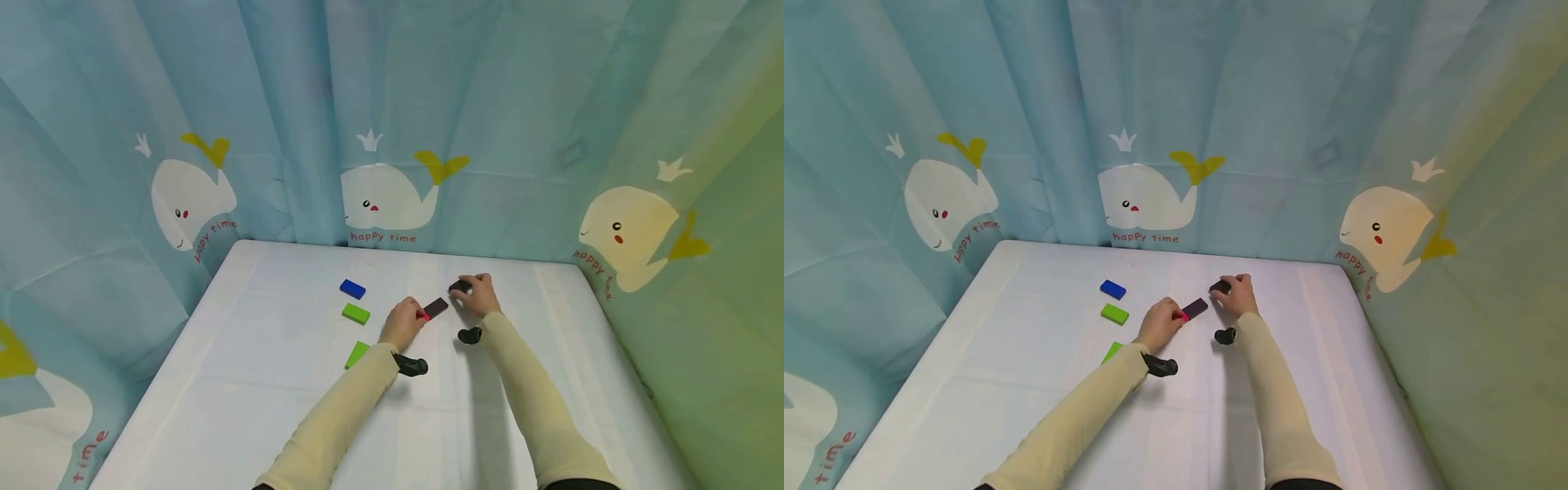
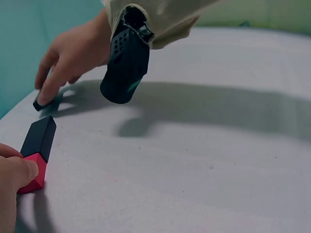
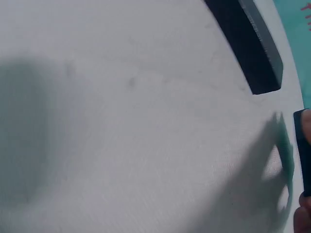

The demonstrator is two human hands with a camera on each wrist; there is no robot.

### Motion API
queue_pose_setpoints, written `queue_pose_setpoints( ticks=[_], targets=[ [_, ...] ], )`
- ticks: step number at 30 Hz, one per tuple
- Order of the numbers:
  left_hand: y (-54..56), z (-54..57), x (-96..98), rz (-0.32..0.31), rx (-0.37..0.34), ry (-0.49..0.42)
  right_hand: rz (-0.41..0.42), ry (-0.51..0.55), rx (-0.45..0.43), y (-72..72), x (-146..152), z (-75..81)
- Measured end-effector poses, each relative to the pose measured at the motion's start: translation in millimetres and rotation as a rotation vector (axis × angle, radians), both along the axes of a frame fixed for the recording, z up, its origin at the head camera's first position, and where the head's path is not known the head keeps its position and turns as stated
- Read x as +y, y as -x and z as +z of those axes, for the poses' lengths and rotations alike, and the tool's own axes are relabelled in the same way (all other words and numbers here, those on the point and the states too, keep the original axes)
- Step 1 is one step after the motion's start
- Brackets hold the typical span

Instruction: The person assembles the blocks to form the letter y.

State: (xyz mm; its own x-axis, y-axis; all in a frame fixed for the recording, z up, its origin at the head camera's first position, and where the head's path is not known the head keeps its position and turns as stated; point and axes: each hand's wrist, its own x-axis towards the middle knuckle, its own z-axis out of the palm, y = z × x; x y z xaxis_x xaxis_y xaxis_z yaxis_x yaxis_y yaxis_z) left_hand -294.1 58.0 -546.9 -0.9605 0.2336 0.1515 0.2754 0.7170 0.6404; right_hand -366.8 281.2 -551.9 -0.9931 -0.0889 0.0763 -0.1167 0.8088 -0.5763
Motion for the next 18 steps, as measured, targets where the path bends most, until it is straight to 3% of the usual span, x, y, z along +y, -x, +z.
queue_pose_setpoints(
  ticks=[18],
  targets=[
    [0.3, -4.1, 1.6, 0.019, 0.008, -0.018, 0.002, 0.061, 0.032, -6.2, 1.2, -13.4]
  ],
)
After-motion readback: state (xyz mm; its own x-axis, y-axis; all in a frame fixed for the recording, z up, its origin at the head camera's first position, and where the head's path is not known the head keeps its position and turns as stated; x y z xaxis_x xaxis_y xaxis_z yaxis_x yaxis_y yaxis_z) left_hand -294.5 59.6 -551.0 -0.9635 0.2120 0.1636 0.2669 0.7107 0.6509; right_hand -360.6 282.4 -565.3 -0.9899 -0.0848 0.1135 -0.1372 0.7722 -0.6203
